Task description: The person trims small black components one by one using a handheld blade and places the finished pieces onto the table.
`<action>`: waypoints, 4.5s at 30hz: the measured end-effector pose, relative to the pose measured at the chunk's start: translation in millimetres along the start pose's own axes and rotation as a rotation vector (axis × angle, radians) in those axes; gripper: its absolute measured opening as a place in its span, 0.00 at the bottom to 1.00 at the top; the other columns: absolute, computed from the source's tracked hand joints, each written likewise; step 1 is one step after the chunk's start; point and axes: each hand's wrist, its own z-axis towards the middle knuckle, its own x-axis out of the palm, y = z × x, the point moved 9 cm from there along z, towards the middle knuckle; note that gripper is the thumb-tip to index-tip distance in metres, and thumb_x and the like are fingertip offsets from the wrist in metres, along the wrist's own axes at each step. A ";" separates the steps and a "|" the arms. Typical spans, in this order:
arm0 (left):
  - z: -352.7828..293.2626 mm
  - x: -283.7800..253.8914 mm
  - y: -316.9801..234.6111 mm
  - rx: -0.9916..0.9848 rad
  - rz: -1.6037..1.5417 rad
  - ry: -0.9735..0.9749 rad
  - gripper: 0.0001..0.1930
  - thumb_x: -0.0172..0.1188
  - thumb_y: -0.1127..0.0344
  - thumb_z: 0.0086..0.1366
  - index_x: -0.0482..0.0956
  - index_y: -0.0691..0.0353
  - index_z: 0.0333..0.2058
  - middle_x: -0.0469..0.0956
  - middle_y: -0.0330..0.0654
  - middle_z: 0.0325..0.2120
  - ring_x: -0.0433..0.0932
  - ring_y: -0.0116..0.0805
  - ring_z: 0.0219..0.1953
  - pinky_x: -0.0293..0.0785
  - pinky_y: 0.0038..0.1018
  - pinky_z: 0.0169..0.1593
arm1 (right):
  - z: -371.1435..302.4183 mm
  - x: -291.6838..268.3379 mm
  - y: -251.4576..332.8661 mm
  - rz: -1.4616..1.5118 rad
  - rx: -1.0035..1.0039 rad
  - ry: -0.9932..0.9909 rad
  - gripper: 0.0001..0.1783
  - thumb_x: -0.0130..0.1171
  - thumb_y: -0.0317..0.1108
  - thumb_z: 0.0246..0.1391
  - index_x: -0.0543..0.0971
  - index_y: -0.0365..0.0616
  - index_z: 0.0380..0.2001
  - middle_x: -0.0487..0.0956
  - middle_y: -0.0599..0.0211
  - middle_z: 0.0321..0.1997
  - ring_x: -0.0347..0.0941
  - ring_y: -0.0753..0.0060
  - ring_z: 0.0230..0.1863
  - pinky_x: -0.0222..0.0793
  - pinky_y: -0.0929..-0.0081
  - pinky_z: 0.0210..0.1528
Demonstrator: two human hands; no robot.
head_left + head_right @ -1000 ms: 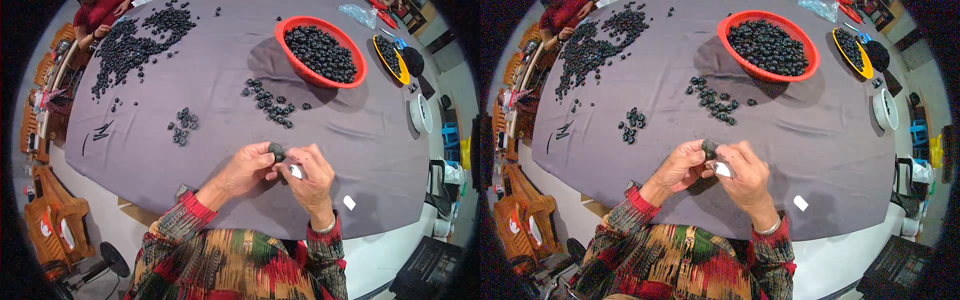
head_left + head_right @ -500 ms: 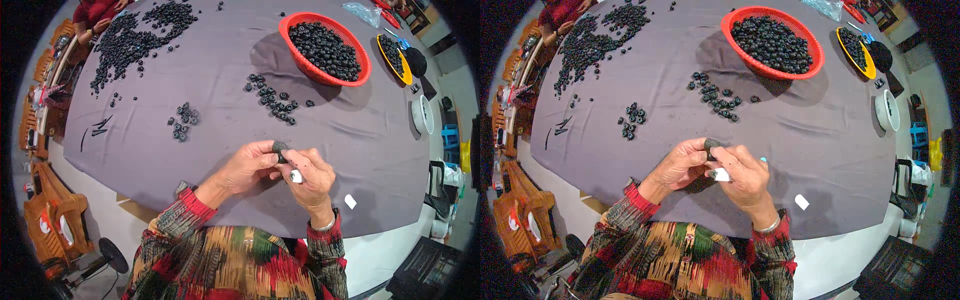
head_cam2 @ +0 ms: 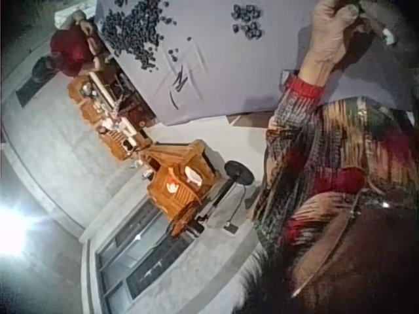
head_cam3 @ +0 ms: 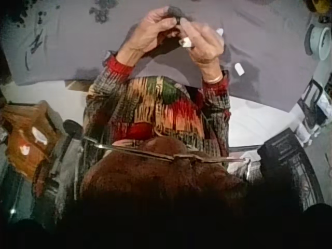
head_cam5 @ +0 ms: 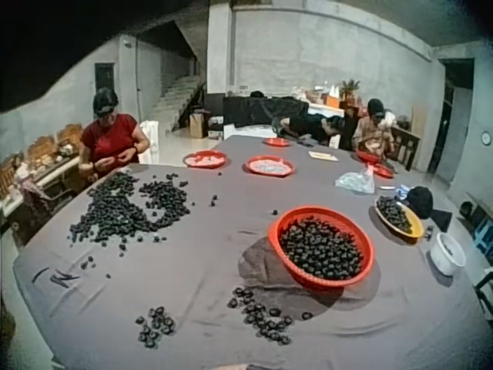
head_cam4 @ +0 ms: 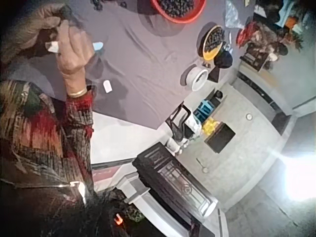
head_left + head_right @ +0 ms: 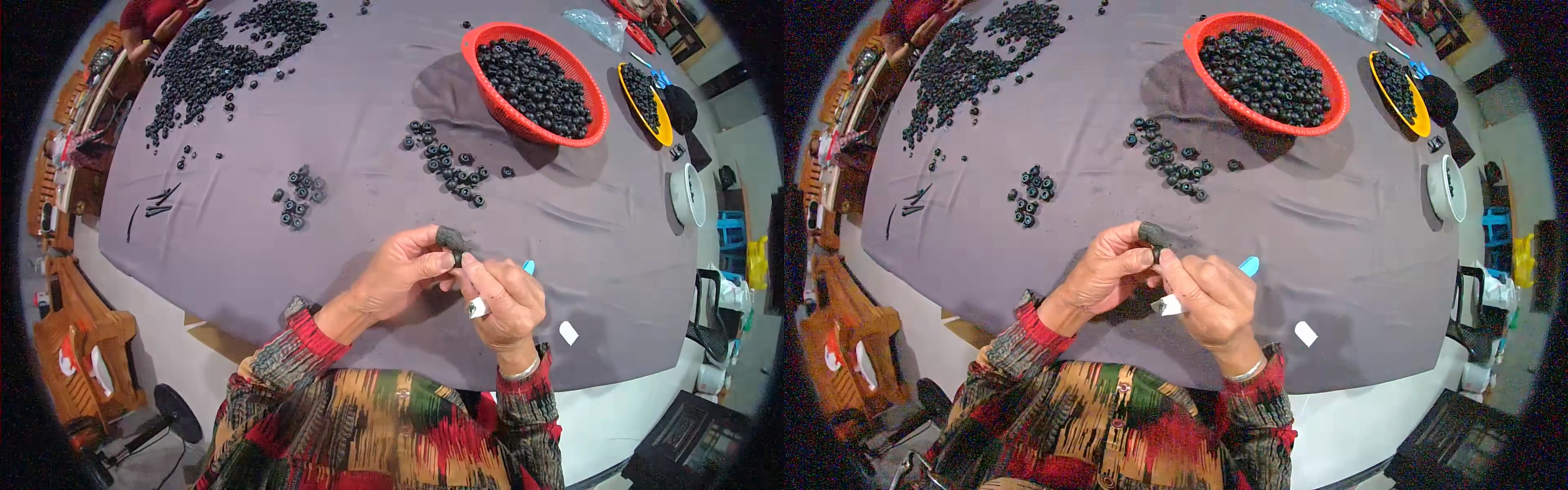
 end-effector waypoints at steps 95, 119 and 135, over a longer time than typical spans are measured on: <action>10.9 -12.4 3.5 -0.005 -0.147 -0.036 0.15 0.63 0.67 0.62 0.71 0.59 0.46 0.75 0.32 0.33 0.74 0.22 0.32 0.71 0.18 0.31 | 2.0 17.0 -26.7 0.012 0.251 0.166 0.20 0.68 0.25 0.39 0.81 0.44 0.40 0.75 0.65 0.31 0.75 0.66 0.23 0.70 0.72 0.22; -69.9 -47.8 -153.0 0.719 1.330 -0.659 0.03 0.59 0.75 0.60 0.79 0.68 0.32 0.74 0.34 0.27 0.69 0.24 0.26 0.67 0.22 0.32 | -17.0 45.1 -28.7 -0.193 0.222 0.258 0.11 0.65 0.23 0.36 0.74 0.45 0.24 0.71 0.67 0.24 0.70 0.63 0.20 0.66 0.70 0.20; 51.7 -35.7 -116.8 0.638 1.824 -0.409 0.13 0.63 0.72 0.54 0.76 0.63 0.40 0.72 0.46 0.36 0.75 0.48 0.39 0.73 0.37 0.42 | -22.4 45.5 -38.9 -0.212 0.275 0.326 0.09 0.64 0.25 0.37 0.75 0.46 0.25 0.73 0.68 0.24 0.73 0.60 0.23 0.68 0.67 0.22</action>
